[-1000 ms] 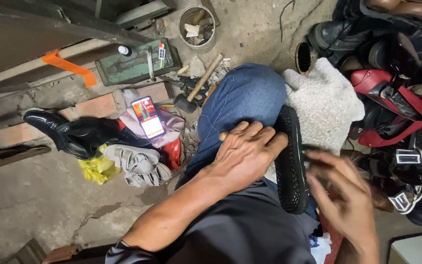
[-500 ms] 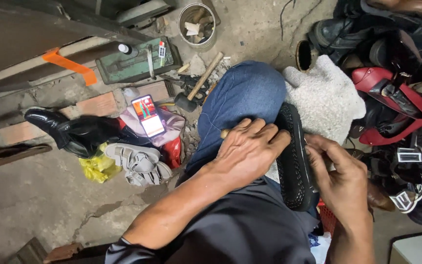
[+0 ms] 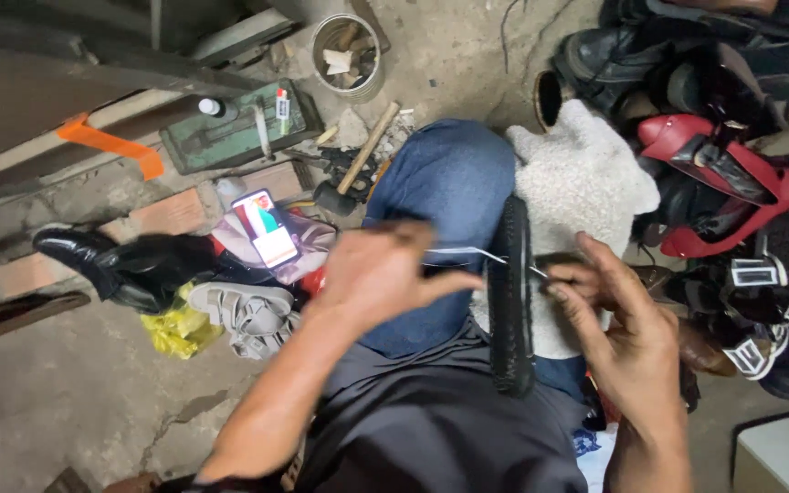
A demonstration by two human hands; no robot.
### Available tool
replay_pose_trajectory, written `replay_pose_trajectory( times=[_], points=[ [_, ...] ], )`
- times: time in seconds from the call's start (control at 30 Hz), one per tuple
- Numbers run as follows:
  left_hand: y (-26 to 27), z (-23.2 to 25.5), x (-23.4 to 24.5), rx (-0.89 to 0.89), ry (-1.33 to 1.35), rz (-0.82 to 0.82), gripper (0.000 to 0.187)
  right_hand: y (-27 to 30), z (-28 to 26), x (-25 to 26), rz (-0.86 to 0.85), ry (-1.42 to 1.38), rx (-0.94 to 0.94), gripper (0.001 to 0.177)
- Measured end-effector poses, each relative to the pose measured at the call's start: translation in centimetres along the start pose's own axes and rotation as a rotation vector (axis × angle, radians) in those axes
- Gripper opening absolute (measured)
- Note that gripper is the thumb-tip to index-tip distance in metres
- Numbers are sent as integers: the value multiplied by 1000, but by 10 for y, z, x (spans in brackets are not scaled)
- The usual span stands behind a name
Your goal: The person sits on the floor and sews a black shoe sole using a needle and white thread. They hold the shoe on their lap and pull the thread through the sole repeatedly. A smartphone is visible nearby, and the person occasionally interacts with it while continuing to work on the shoe.
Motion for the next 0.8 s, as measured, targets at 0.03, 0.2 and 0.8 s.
replay_pose_trajectory(
  times=[0.03,0.2,0.8],
  points=[
    [7,-16,1,59,5,51,82,-2,1,0,-43,19,-23,54],
    [30,-28,-4,95,-12,228,74,4,7,-7,-149,142,67,18],
    [15,38,-12,-194,560,337,10,33,-20,-32,-86,151,300,106]
  ],
)
Point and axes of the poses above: each hand's wrist, its own y-axis away from the middle knuckle, its own x-axis out of the back of the hand, z = x × y, the point moved 6 cm from there along -y, towards the middle knuckle, and after that the axes turned 9 degrees about -z, right-handed, at the moved point
